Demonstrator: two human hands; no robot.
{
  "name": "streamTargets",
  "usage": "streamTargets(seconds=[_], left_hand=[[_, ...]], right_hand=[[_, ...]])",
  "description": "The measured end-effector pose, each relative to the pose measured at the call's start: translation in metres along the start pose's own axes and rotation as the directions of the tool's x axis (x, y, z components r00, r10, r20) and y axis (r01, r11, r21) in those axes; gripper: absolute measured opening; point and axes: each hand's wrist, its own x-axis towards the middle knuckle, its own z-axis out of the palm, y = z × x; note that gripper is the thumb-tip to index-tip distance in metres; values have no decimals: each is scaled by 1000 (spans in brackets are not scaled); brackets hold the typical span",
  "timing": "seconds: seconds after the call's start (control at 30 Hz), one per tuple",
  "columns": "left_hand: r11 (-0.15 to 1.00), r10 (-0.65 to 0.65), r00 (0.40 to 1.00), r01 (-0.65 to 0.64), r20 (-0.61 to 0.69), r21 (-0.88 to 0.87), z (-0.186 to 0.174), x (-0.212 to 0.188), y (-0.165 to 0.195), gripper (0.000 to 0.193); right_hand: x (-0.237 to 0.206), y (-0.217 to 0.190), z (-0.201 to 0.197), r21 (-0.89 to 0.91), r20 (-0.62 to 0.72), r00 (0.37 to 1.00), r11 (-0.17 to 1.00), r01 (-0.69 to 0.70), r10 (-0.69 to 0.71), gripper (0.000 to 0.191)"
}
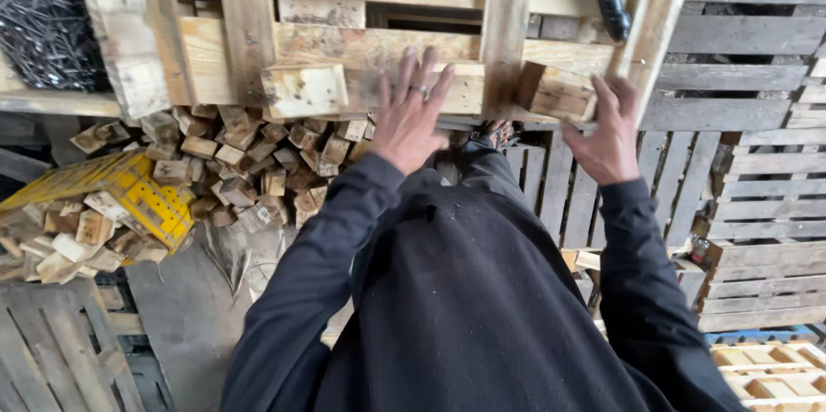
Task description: The person assembles a wooden pallet by placing small wooden blocks onto a pallet frame and securing them with nails using a hammer. The person repeatedly picks up blocks, positions them, and hammers nails to fasten them.
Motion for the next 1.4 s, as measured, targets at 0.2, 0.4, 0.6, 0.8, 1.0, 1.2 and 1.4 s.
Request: streamTargets(seconds=[0.2,0.4,0.6,0.8,1.0,1.2,1.4], left_hand=[[977,-86,981,117,-174,180,50,51,31,97],[984,-143,987,150,-77,96,38,38,43,92],[990,-128,974,136,-185,34,30,35,56,96],[980,-167,984,172,-61,95,8,36,66,106],[993,-116,956,111,-269,-36,7,68,106,123],[915,-258,815,34,-519,-403,46,178,126,81],[896,-444,739,376,-507,-238,31,261,113,73]], right_hand=[[39,12,18,-138,231,969,983,124,-90,108],[25,42,14,-110,261,950,972,207,-173,93],[0,79,-4,-316,191,972,929,191,-135,94],[-4,88,11,-298,125,984,941,158,-125,93],[9,77,-9,-212,88,983,961,179,-164,86],[23,57,-38,-357,200,977,922,148,-79,90],[79,67,-72,182,218,973,983,33,-73,88]])
